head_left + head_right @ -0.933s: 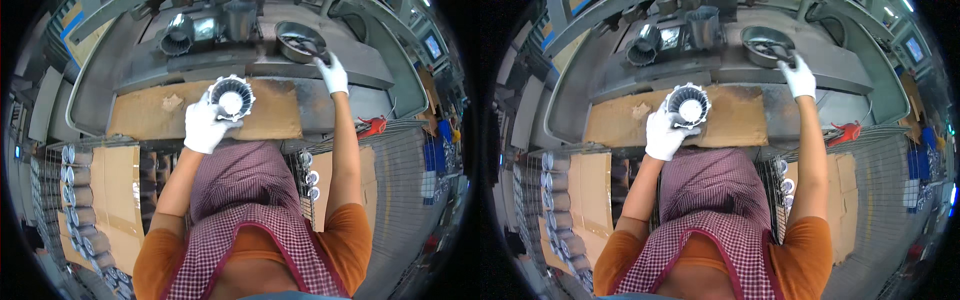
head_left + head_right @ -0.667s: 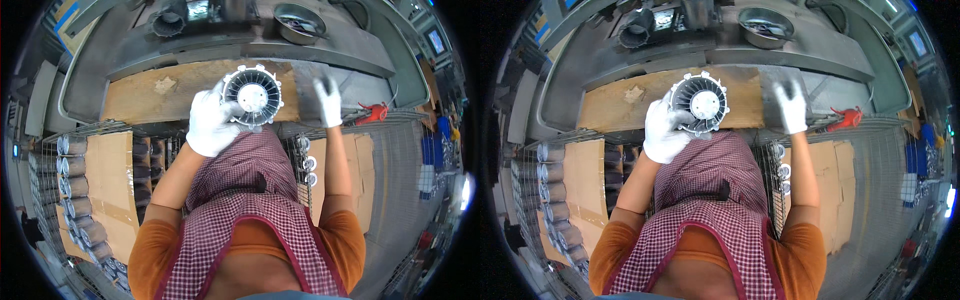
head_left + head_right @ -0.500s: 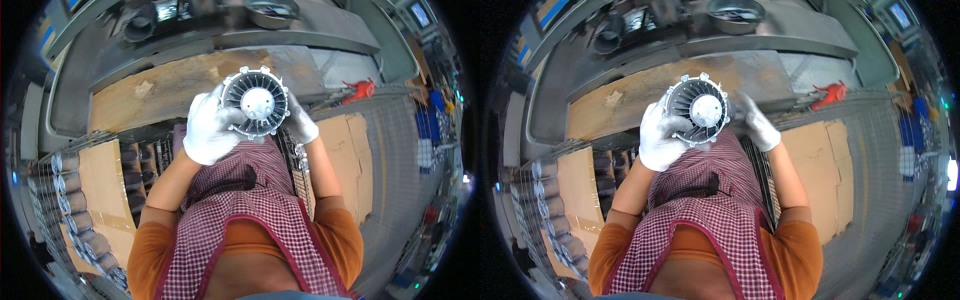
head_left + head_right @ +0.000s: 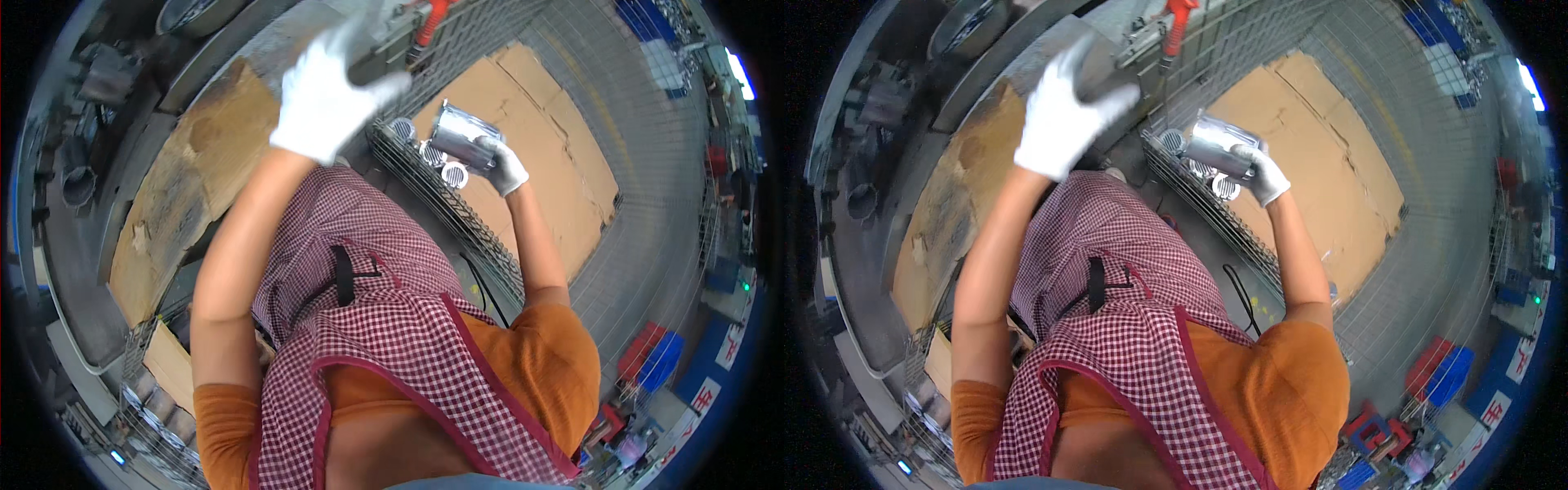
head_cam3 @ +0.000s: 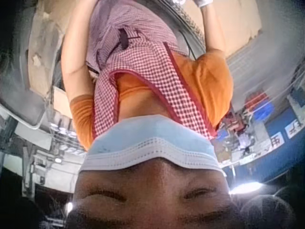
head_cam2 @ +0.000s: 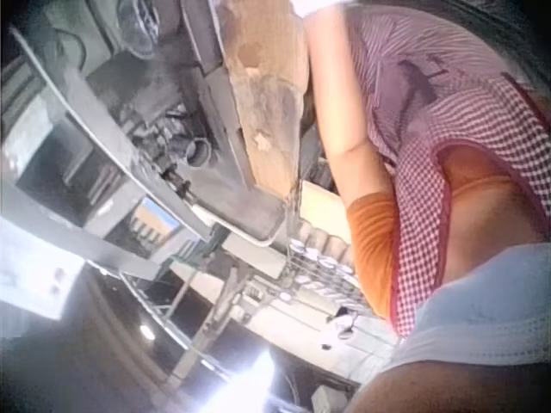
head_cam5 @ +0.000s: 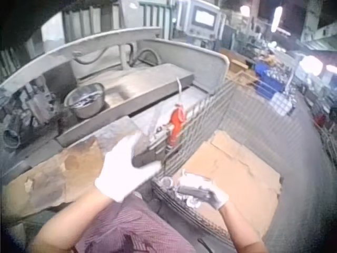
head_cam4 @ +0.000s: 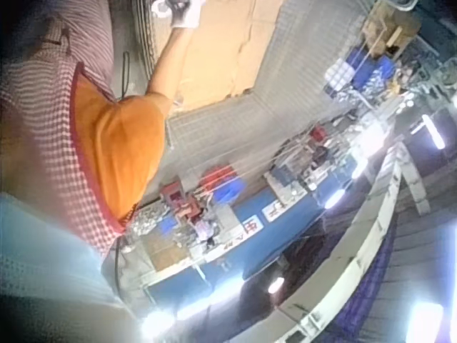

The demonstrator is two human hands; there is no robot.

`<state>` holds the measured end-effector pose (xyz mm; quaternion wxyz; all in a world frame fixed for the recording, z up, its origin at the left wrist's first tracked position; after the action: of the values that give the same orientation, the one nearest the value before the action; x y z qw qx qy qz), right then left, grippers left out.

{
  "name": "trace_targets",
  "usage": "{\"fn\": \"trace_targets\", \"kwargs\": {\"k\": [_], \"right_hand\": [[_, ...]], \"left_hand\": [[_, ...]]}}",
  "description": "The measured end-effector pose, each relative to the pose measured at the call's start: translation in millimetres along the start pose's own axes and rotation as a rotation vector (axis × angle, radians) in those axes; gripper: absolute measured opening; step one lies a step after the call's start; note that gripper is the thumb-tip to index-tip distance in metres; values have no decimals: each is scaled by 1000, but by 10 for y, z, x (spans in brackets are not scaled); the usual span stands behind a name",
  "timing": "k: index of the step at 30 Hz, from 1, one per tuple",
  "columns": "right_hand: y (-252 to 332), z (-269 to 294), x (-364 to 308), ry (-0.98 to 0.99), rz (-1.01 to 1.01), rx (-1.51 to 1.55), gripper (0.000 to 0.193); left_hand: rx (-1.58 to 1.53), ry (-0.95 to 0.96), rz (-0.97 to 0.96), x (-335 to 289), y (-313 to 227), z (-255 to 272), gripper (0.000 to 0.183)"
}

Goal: Inspecting and cleaning metal motor components at a factory workbench using a manual scraper tool.

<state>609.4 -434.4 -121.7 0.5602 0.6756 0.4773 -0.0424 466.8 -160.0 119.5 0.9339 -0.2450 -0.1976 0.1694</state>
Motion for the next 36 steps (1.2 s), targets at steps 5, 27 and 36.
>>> {"fn": "trace_targets", "kwargs": {"k": [5, 27, 36], "right_hand": [[-349, 1057, 179, -683, -95, -666, 93], [-1793, 1435, 630, -478, -494, -1093, 102], [1046, -755, 347, -696, 937, -836, 42]], "left_hand": [[-98, 122, -60, 785, -144, -474, 60], [-38, -264, 29, 785, 129, -601, 28], [79, -24, -144, 776, 60, -597, 18]]}}
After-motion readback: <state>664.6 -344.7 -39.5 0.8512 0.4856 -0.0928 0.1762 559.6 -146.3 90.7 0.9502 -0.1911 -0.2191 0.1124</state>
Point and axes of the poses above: each hand's wrist, its own x-axis towards the middle knuckle, its own z-axis out of the back of the hand, y = z × x, the point moved 5 cm from there along x, towards the middle knuckle, and after that the axes turned 2 degrees about -z, right-handed, at the moved point
